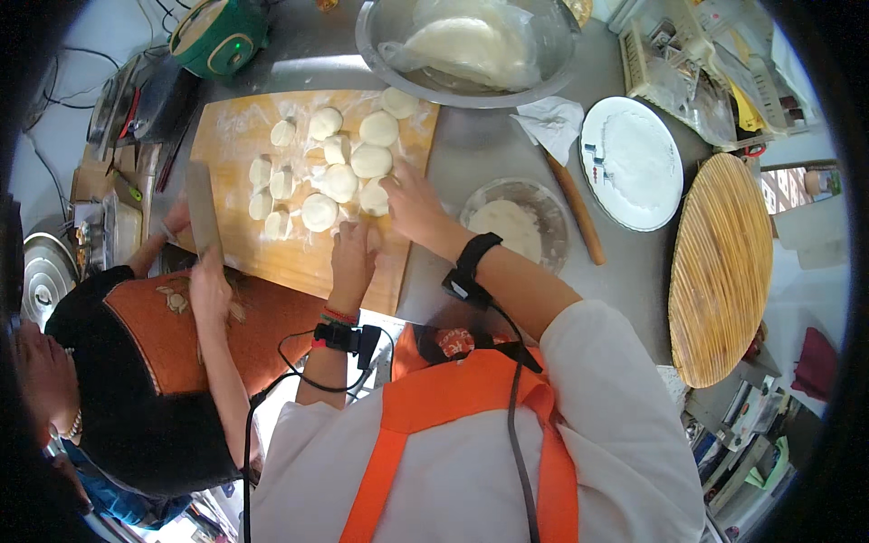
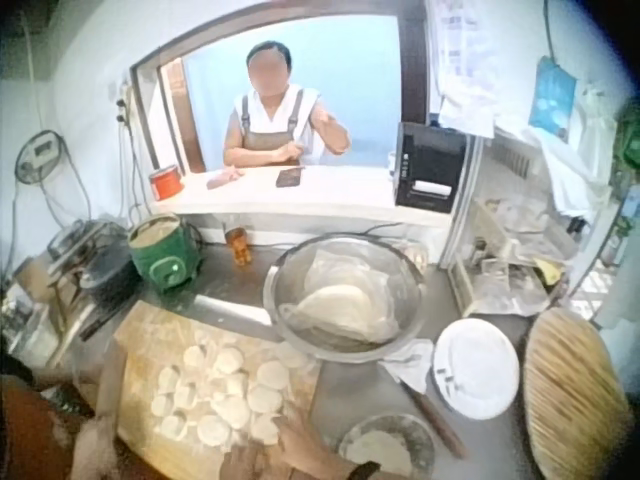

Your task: Cutting and portioning dough into small pieces and placing them into a plastic bag.

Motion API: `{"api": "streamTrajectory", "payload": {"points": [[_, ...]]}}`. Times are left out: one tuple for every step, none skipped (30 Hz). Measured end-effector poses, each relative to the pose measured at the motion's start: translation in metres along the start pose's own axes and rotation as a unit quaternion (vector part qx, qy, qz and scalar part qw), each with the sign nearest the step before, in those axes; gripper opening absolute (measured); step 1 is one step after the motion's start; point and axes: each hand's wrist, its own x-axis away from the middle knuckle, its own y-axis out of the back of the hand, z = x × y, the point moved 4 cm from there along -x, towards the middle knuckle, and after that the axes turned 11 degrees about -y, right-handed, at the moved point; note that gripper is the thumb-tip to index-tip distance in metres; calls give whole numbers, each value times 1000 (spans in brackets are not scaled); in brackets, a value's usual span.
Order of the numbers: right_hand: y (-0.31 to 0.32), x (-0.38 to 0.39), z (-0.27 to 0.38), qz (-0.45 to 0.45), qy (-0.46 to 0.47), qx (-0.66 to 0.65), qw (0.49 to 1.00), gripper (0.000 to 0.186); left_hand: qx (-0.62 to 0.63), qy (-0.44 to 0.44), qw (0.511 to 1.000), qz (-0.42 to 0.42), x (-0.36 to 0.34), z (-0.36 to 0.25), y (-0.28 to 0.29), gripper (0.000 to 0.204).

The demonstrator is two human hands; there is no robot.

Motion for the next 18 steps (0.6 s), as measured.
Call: {"api": "streamTrajectory", "payload": {"points": [[-1,4,-6,-24,-15,-15,999,34,0,-3,1000,-1,1,4,-7,47],[-1,7,-8,-48,-28,-30,998,34,101,-25,991,-82,5,13,-13,44],[-1,10,-9,-51,-29,-28,998,34,202,-46,965,-159,9,20,-17,40],[-7,13,-13,26,-86,-76,993,34,202,-50,965,-159,12,24,-28,40],[-15,19,-18,102,-143,-122,977,34,421,7,882,-214,16,34,-38,39],[-20,25,-22,100,-144,-122,977,34,614,66,745,-254,20,36,-41,38],[-29,32,-23,120,-124,-138,975,34,562,84,792,-224,23,36,-41,39],[-39,37,-15,144,-96,-156,972,34,558,88,793,-230,32,48,-51,39],[-44,39,2,152,-84,-162,971,34,527,91,801,-268,48,70,-66,41],[-43,42,14,173,-84,-204,960,35,502,91,807,-299,55,81,-74,43],[-41,44,10,188,-94,-240,948,36,508,88,805,-295,45,66,-69,43],[-40,45,2,184,-102,-236,949,36,384,67,870,-303,32,38,-45,44],[-45,47,4,192,-95,-240,947,37,243,51,917,-311,31,24,-26,46],[-47,47,9,201,-88,-242,945,37,241,54,917,-312,33,28,-26,46],[-49,48,13,203,-86,-242,945,37,192,50,940,-276,34,29,-27,50],[-50,48,15,209,-87,-238,945,37,143,46,959,-239,36,30,-29,53],[-50,48,15,213,-91,-233,945,36,144,47,959,-239,35,27,-26,53],[-54,49,12,213,-92,-232,945,36,173,57,958,-222,34,25,-24,54]]}}
